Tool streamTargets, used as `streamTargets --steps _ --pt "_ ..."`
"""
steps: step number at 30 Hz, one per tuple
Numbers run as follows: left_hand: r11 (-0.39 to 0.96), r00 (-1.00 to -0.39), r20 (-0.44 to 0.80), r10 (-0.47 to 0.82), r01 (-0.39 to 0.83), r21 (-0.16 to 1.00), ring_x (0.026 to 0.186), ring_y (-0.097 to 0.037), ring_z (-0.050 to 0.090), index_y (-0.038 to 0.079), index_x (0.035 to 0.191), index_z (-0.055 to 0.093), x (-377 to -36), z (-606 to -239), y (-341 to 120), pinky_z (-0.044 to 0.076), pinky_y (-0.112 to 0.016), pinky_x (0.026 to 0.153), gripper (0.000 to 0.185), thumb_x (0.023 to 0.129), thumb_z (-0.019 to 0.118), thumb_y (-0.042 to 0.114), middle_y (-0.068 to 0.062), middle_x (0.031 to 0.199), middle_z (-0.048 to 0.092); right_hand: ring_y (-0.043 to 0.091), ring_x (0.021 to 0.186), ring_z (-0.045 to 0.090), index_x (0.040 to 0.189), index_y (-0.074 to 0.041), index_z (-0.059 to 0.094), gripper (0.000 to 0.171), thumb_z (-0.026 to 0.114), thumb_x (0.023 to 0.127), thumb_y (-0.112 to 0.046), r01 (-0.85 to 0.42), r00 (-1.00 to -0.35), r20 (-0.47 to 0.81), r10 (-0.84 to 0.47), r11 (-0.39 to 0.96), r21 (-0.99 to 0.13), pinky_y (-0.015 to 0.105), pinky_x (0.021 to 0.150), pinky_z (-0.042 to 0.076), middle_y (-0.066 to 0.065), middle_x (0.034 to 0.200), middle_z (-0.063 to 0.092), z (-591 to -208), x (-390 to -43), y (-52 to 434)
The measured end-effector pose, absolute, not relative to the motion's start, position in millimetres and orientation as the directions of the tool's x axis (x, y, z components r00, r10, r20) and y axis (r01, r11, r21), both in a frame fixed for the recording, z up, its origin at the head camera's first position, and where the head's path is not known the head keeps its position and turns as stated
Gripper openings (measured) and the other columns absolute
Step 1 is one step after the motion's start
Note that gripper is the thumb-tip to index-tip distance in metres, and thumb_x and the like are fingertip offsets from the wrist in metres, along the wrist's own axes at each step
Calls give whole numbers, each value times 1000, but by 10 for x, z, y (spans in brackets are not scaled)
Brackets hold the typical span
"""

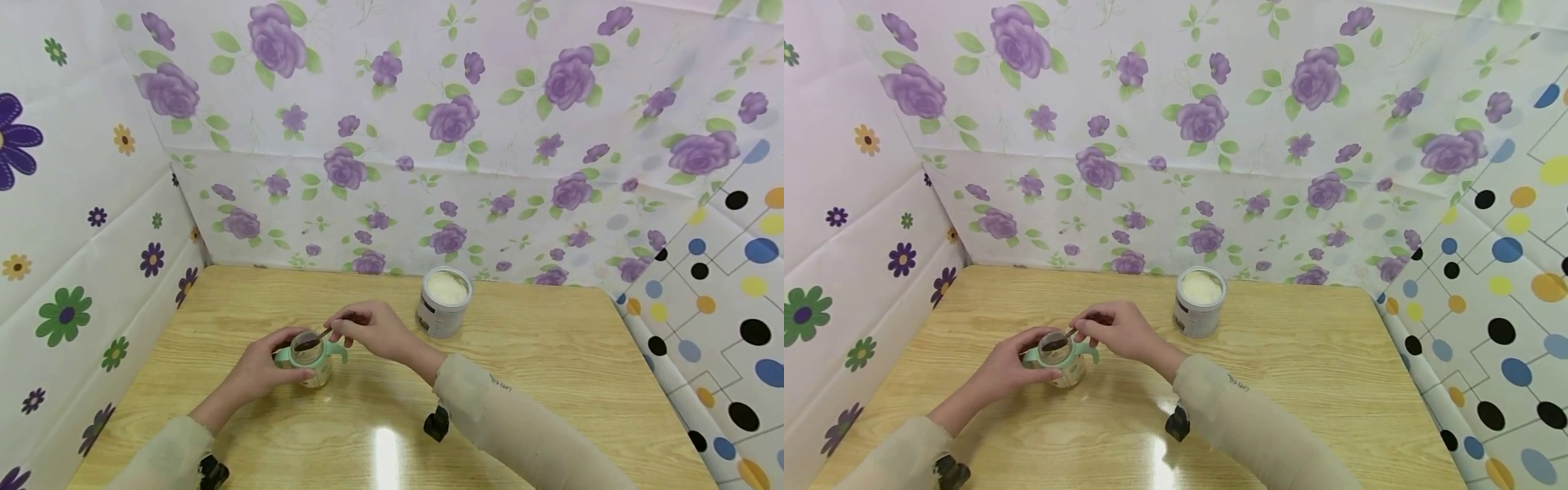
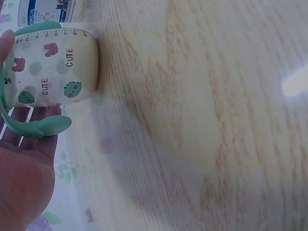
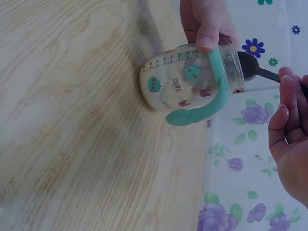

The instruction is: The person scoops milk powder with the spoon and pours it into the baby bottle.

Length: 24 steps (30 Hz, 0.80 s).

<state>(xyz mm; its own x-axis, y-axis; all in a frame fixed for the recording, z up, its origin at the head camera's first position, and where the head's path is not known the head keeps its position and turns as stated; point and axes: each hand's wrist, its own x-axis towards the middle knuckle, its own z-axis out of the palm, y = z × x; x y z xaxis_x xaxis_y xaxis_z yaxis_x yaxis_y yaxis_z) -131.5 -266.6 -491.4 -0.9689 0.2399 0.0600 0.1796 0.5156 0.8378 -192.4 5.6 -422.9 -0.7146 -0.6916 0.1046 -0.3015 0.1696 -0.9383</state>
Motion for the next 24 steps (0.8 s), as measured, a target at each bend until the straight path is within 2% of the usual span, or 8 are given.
streamTargets --steps 6,10,14,18,24 --pt "517 -971 54 234 171 838 120 -29 68 15 146 63 -1323 -4920 -2664 55 -56 102 71 85 94 33 -7 137 70 19 80 71 120 -3 78 27 62 111 -21 -202 -761 95 -641 96 -975 33 79 62 9 97 80 -4184 -1946 64" --pt "524 -974 42 221 155 837 121 -32 68 10 145 63 -1327 -4924 -2663 55 -57 103 73 83 95 32 -9 135 71 15 76 68 119 4 76 30 62 111 -20 -50 -815 52 -577 -19 -999 30 79 60 4 93 79 -4208 -1971 97" --pt "528 -977 28 211 138 838 120 -33 68 8 147 62 -1328 -4927 -2667 55 -54 101 76 83 96 32 -12 136 70 12 76 65 125 10 70 34 57 113 -18 124 -850 -22 -527 -158 -980 27 79 57 -1 90 78 -4241 -2001 171" --pt "528 -976 32 216 145 837 121 -32 67 10 149 61 -1324 -4935 -2672 56 -49 99 77 83 95 33 -11 138 69 8 73 62 124 5 71 29 53 114 -16 247 -868 -89 -489 -268 -931 22 74 55 -3 86 77 -4216 -2022 299" --pt "524 -973 44 226 160 836 121 -31 67 16 149 62 -1321 -4938 -2682 57 -45 97 75 84 95 34 -9 140 68 7 68 62 109 -4 77 25 53 113 -12 261 -909 -94 -405 -378 -888 20 68 53 -1 83 78 -4110 -2101 649"
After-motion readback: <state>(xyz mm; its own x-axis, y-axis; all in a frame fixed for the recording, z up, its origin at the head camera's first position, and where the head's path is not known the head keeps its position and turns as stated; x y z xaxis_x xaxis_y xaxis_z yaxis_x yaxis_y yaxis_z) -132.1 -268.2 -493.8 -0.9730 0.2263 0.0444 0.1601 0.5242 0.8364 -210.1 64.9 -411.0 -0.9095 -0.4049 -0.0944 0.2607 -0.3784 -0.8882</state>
